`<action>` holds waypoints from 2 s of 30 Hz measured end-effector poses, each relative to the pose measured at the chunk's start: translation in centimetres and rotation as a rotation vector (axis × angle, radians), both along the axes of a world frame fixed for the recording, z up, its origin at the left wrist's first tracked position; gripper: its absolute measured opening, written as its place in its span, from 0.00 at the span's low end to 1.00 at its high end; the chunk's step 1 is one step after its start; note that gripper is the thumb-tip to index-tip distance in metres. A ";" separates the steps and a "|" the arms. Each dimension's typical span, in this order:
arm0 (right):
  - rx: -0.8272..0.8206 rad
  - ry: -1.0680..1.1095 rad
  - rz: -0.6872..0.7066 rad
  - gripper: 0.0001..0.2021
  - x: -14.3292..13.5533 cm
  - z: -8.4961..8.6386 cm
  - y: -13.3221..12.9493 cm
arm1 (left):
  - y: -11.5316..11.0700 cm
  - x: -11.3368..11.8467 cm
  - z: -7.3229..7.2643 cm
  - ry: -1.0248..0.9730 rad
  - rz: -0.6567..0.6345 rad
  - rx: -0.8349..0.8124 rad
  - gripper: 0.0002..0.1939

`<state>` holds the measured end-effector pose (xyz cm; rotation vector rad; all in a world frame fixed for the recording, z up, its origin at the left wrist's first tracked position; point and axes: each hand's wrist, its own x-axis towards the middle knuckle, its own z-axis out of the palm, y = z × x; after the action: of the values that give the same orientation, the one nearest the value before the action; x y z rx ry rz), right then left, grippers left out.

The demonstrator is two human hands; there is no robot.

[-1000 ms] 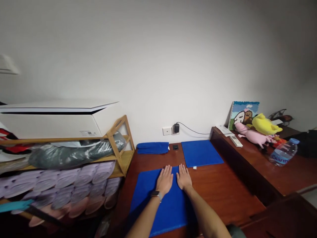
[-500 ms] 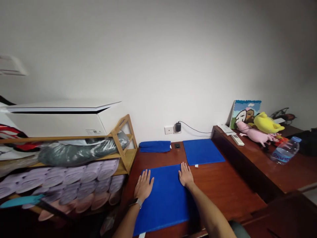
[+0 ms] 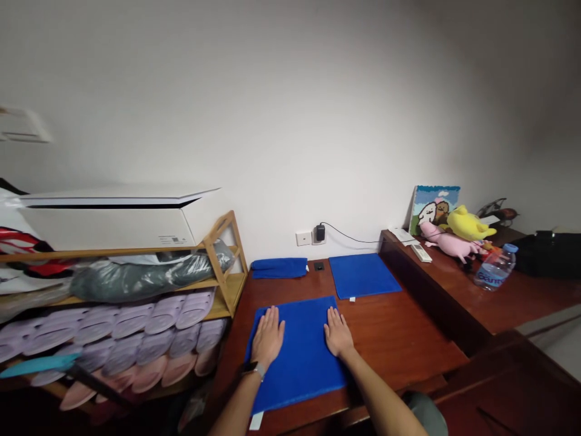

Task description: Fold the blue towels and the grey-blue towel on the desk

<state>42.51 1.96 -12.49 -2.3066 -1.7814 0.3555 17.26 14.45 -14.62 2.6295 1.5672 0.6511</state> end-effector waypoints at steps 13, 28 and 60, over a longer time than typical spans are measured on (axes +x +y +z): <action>-0.017 -0.024 0.003 0.34 0.1 0.1 -0.1 | -6.8 0.5 -2.6 0.042 0.038 -0.079 0.35; 0.057 -0.040 -0.005 0.34 -1.9 -0.2 -6.1 | -6.1 -8.1 -4.1 -0.006 0.200 0.008 0.39; 0.159 -0.059 -0.032 0.34 -3.5 -2.7 -11.5 | -12.9 -11.1 -7.8 0.024 0.162 0.174 0.37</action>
<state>38.99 -9.51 -15.19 -2.2529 -1.7293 0.1359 6.16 1.56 -22.40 2.6577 1.8241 0.8022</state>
